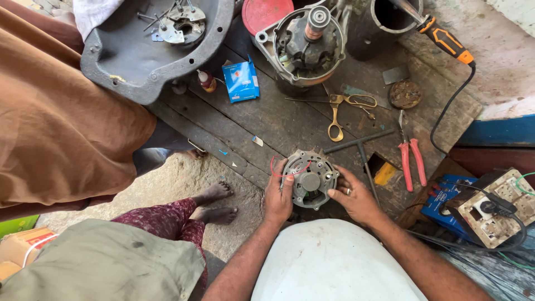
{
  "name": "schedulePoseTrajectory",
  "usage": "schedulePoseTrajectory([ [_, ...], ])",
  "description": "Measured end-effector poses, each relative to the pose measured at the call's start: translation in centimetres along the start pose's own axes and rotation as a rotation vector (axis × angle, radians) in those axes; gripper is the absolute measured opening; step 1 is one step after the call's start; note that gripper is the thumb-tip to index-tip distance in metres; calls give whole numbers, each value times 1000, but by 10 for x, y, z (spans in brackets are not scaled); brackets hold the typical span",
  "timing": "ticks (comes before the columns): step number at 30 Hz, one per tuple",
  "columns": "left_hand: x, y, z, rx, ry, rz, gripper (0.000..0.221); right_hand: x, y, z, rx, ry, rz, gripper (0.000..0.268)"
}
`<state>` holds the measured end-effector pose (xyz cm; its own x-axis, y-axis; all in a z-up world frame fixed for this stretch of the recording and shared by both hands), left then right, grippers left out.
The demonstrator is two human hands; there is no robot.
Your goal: Repairing and assembling an automotive alternator on a workbench.
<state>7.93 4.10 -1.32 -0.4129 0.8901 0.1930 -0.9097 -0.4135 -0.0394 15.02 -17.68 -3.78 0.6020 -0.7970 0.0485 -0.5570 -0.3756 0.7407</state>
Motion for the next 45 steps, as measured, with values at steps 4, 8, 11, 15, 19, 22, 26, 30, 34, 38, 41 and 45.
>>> schedulePoseTrajectory([
  [4, -1, -2, -2, 72, -43, 0, 53, 1, -2, -1, -21, 42, 11, 77],
  [8, -1, -1, 5, -3, -82, 40, 50, 3, -3, -4, 29, 34, -24, 77],
  [11, -1, -3, 6, 38, -56, 44, 50, 3, -1, -11, 28, 88, -24, 77],
  [15, -1, -1, 0, -15, -45, 83, 47, 6, 34, -69, 153, 583, 361, 75],
  [19, 1, -1, 2, -28, -31, 99, 45, -2, 52, -106, 433, 690, 457, 51],
  [22, 1, -1, 6, -34, -42, 106, 44, -7, 46, -108, 412, 748, 391, 36],
  [26, 2, -1, 10, -52, -54, 149, 40, -14, 52, -120, 554, 767, 427, 23],
  [30, 1, 0, 5, -51, -89, 172, 38, -18, 52, -122, 557, 768, 419, 19],
  [34, 4, -1, 2, -42, -95, 152, 39, -18, 51, -125, 498, 725, 396, 18],
  [38, 8, -7, 20, -99, -114, 62, 68, -17, 52, -127, 523, 709, 388, 19],
  [41, 8, -10, 30, -106, -102, 0, 98, -18, 51, -126, 526, 734, 353, 21],
  [45, 4, -10, 29, -52, -73, -47, 101, -20, 52, -129, 535, 764, 370, 19],
])
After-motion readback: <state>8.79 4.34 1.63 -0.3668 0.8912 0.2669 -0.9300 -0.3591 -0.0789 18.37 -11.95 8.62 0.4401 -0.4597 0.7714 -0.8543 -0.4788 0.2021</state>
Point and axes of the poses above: each hand's wrist, its own y-axis away from the middle knuckle, its own x-axis out of the back of the hand, z = x × y, the point moved 9 cm from there along -y, towards the middle knuckle, and after that the axes turned 13 degrees about -x, right-handed, at the moved point
